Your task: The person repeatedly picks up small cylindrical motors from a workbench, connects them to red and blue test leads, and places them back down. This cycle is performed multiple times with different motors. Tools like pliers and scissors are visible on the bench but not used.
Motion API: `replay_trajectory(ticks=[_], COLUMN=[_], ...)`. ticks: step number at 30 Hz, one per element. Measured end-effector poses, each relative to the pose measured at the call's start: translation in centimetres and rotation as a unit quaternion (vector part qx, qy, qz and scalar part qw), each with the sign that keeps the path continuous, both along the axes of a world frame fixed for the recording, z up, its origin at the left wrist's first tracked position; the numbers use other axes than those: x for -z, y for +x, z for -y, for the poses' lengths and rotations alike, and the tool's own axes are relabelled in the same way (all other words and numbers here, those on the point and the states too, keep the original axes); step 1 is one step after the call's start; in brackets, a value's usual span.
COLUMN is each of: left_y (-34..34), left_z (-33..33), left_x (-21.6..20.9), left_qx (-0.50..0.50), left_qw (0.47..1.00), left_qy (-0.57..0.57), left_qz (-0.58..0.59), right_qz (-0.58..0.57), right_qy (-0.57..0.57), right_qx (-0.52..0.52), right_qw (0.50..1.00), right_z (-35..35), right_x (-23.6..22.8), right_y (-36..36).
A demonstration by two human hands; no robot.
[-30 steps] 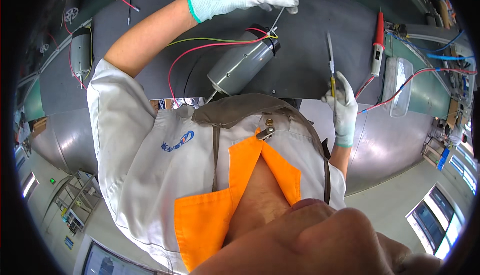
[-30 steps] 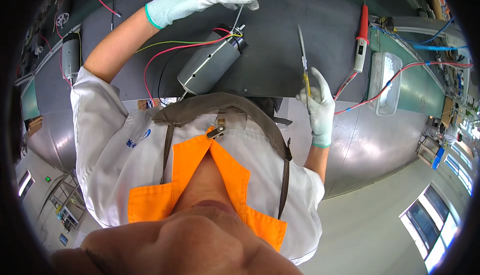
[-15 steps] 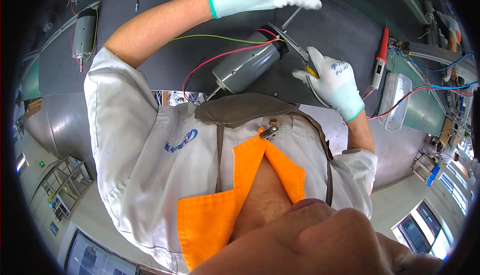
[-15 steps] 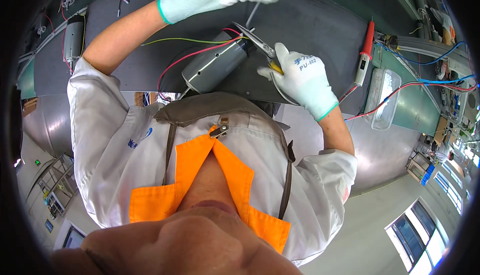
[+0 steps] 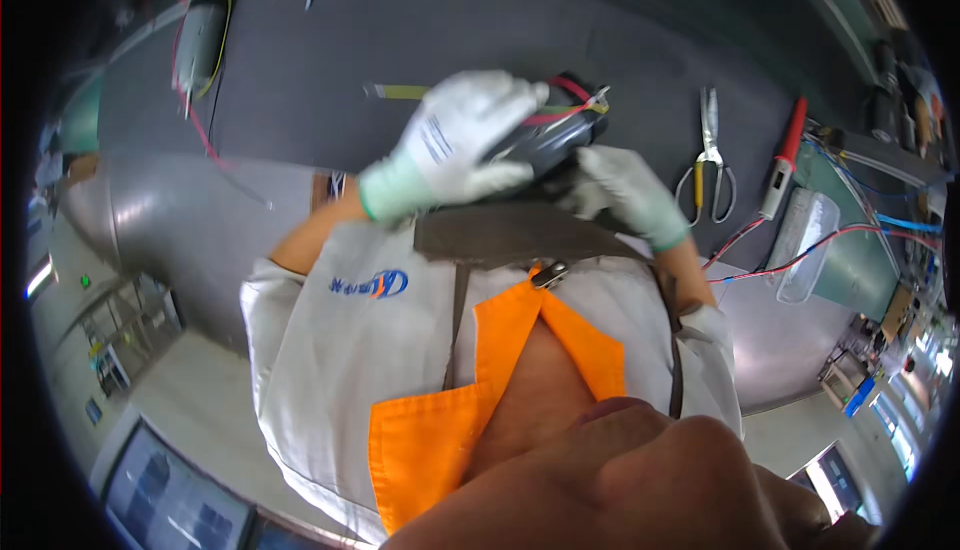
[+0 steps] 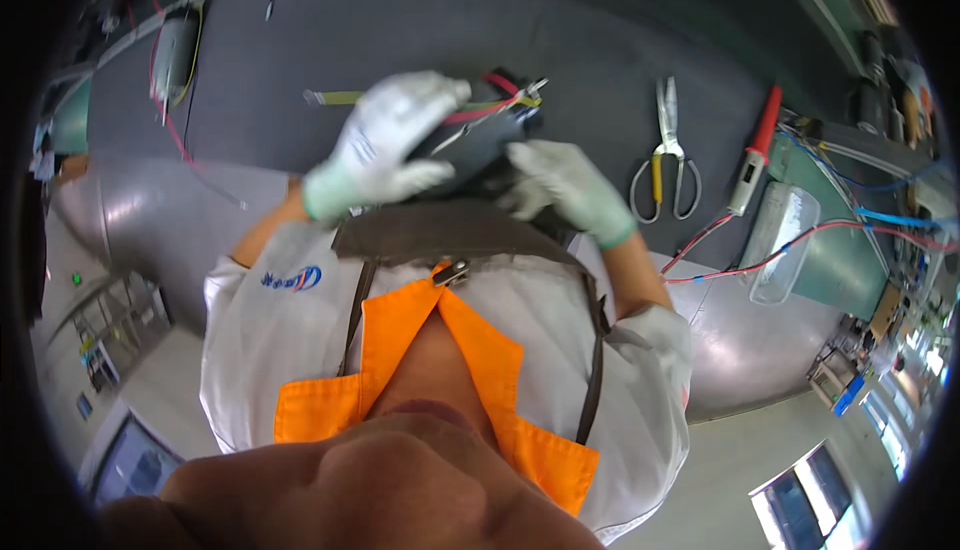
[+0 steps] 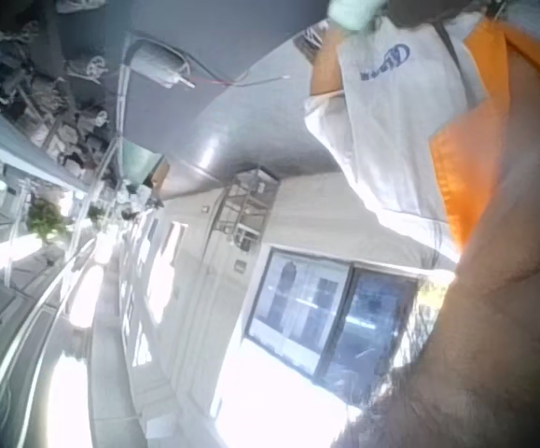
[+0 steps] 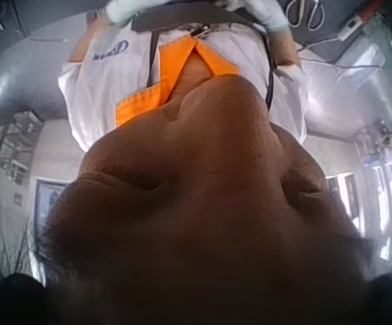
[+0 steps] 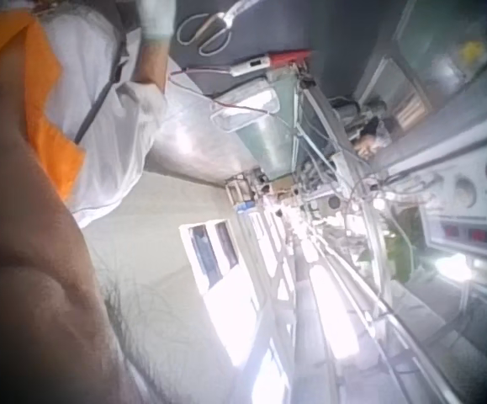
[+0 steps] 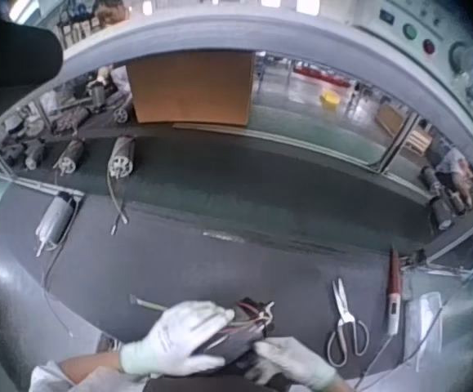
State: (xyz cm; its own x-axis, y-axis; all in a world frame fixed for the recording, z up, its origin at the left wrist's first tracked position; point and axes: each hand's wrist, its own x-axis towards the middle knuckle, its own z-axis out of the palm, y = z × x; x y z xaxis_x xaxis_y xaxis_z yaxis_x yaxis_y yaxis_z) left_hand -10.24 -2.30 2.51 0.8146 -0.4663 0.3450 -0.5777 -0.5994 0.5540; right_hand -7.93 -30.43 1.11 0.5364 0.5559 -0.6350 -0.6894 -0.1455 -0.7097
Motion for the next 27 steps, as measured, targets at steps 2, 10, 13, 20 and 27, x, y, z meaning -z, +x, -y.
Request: replay_trajectory(ticks=[2, 10, 13, 20, 27], left_y=[0.2, 21.7, 21.4, 9.5, 8.0], left_z=[2.2, 2.1, -2.9, -1.8, 1.5], left_x=[3.3, 4.7, 5.5, 4.6, 1.5], left_qx=[-0.035, -0.211, -0.112, -0.100, 0.014], left_qw=[0.993, 0.850, 0.737, 0.708, 0.666], left_qy=[-0.113, -0.398, -0.473, -0.562, -0.547], left_qz=[-0.003, -0.271, -0.470, -0.416, -0.508], right_qz=[-0.019, 0.312, 0.420, 0.392, 0.359], right_qy=[0.070, 0.072, -0.016, -0.077, -0.306], right_qx=[0.067, 0.243, 0.344, 0.672, 0.284], right_qw=[0.995, 0.916, 0.840, 0.624, 0.835], right_z=[-1.1, -3.5, 4.1, 30.7, 14.8], right_x=[1.3, -0.7, -0.9, 1.5, -6.6], right_y=[1.2, 13.2, 12.1, 10.5, 9.3])
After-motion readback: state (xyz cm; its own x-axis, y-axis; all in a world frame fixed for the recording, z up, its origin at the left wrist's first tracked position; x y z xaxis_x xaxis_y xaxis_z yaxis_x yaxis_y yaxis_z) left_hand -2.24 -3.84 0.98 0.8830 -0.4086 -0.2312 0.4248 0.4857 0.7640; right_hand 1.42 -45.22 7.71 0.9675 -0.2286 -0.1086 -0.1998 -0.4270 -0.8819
